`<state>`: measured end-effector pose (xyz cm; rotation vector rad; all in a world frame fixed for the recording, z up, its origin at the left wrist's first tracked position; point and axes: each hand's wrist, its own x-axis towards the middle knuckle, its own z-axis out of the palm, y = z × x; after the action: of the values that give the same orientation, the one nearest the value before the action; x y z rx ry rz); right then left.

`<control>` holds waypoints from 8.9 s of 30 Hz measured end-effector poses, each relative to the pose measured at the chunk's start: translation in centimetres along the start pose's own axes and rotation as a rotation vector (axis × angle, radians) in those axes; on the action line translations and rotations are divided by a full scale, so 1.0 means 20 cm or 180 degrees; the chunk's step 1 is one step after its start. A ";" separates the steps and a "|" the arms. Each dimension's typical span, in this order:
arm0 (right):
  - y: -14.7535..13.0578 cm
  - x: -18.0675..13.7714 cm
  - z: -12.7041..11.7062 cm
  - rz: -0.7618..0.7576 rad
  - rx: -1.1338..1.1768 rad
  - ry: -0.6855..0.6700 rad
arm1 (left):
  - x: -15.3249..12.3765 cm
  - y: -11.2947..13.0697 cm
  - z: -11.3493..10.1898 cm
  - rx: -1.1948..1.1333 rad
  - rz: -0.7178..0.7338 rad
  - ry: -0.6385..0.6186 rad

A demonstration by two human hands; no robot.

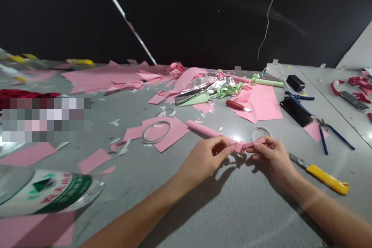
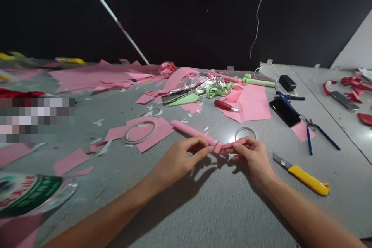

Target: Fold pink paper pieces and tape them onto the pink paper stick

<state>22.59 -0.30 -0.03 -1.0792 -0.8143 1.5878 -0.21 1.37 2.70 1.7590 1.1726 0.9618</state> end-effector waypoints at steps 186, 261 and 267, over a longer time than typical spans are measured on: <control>0.14 0.08 0.05 -0.0742 -0.1388 -0.0877 | 0.00 -0.12 0.16 -0.0135 0.0970 0.0111; 0.08 0.13 0.00 -0.0650 -0.1208 -0.1123 | 0.03 -0.12 0.14 -0.0174 0.1103 -0.0059; 0.11 0.16 -0.02 -0.0292 -0.0850 -0.1081 | 0.04 -0.14 0.14 -0.0142 0.1006 0.0242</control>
<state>21.95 2.13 -2.86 -0.9507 -1.3157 1.6385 1.57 2.30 -0.81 1.9216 0.9262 1.2390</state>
